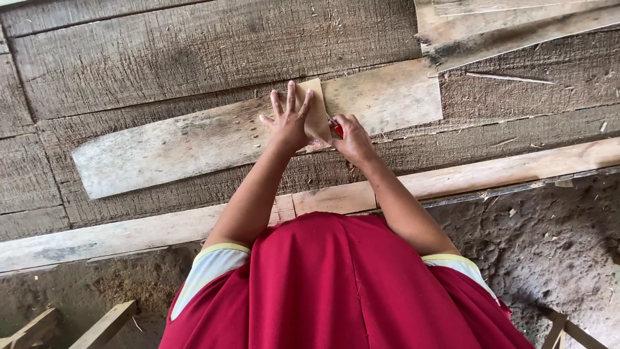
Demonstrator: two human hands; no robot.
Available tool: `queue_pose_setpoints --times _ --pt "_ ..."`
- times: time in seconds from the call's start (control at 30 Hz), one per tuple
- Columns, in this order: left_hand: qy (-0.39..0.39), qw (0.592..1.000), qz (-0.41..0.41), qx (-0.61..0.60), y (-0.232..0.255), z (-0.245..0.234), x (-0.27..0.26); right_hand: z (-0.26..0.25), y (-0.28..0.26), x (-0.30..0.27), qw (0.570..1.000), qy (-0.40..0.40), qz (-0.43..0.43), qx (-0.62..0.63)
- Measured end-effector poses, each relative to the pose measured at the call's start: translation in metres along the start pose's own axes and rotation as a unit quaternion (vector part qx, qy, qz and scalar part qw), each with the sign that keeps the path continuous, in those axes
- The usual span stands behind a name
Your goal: The person is using a utility knife to score thin wooden panels, breaking them along the score lines, and stacking the resulting pieces.
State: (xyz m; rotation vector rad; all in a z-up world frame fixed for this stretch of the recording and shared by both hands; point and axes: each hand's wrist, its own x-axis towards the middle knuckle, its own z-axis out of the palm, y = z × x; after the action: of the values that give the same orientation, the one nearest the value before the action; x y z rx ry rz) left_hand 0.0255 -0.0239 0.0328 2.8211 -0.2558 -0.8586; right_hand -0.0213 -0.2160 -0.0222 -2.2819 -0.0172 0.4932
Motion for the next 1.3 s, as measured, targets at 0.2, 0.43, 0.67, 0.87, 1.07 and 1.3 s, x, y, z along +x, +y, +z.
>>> queue_pose_setpoints --times 0.2,0.43,0.67,0.87,1.07,1.3 --pt "0.001 1.0 0.008 -0.009 -0.005 0.006 0.004 -0.018 -0.008 0.004 0.978 -0.051 0.094 0.18" --pt "0.001 1.0 0.009 -0.03 -0.003 0.005 0.004 -0.07 -0.042 0.009 0.844 0.019 0.146 0.515" --pt "0.0 1.0 0.022 -0.01 -0.001 0.025 0.009 -0.036 -0.023 0.03 0.921 0.015 0.166 0.353" --pt "-0.024 1.0 0.019 0.005 -0.002 0.031 0.018 -0.02 -0.055 0.057 0.981 -0.015 0.181 -0.067" --pt "-0.023 0.999 0.026 0.013 -0.001 0.026 0.017 -0.001 -0.056 0.074 0.965 -0.048 0.196 -0.168" --pt "-0.027 0.999 0.024 0.021 -0.002 0.029 0.021 -0.006 -0.064 0.081 0.958 -0.086 0.181 -0.206"
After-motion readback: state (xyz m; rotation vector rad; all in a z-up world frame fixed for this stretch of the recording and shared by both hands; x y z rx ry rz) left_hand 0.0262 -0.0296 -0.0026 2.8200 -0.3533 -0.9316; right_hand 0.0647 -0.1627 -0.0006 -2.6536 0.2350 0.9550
